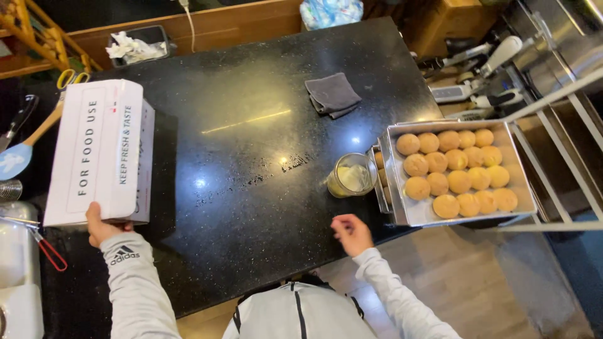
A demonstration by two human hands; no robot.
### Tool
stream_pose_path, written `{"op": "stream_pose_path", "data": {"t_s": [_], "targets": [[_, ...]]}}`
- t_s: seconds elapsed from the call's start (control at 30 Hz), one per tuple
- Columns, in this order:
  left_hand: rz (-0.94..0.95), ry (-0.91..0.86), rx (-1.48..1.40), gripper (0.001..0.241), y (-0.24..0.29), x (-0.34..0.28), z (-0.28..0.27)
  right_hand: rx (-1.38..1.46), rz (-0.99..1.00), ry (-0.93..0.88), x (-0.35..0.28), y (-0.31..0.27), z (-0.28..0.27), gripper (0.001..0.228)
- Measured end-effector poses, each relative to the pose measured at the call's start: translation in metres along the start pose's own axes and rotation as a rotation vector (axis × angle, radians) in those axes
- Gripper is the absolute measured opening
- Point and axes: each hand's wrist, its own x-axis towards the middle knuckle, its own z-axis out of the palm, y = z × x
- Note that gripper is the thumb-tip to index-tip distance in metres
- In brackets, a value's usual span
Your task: Wrapping trays of small buns or cream puffs with plastic wrap and cleaning the work surface.
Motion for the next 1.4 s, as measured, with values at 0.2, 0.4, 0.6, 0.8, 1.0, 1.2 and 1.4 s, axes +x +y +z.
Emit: {"op": "stream_pose_path", "data": {"t_s": [0.2, 0.4, 0.6, 0.8, 1.0, 1.2, 1.4], "targets": [[-0.019, -0.047, 0.124, 0.051, -0.014, -0.011, 0.008, -0.321, -0.517, -0.058, 0.058, -0.155, 0.122, 0.023], [0.135, -0.023, 0.214, 0.052, 0.003, -0.001, -0.002, -0.663, -0.849, 0.642, 0.289, -0.177, 0.16, 0.029], [0.09, -0.209, 0.038, 0.055, 0.054, 0.011, -0.047, -1.121, -0.398, 0.709, 0.349, -0.203, 0.112, 0.079], [-0.001, -0.216, 0.067, 0.059, 0.103, -0.009, -0.057, -1.303, -0.187, 0.549, 0.295, -0.176, 0.118, 0.063], [-0.038, -0.204, -0.02, 0.06, 0.126, 0.002, -0.042, -1.368, -0.383, 0.528, 0.169, -0.143, 0.208, 0.068], [-0.089, -0.107, -0.073, 0.055, 0.126, 0.015, -0.025, -1.178, -0.351, -0.193, 0.024, -0.208, 0.402, 0.038], [0.045, -0.214, 0.063, 0.051, 0.117, 0.005, -0.014, -0.892, -0.841, -0.481, 0.026, -0.194, 0.377, 0.074]]}}
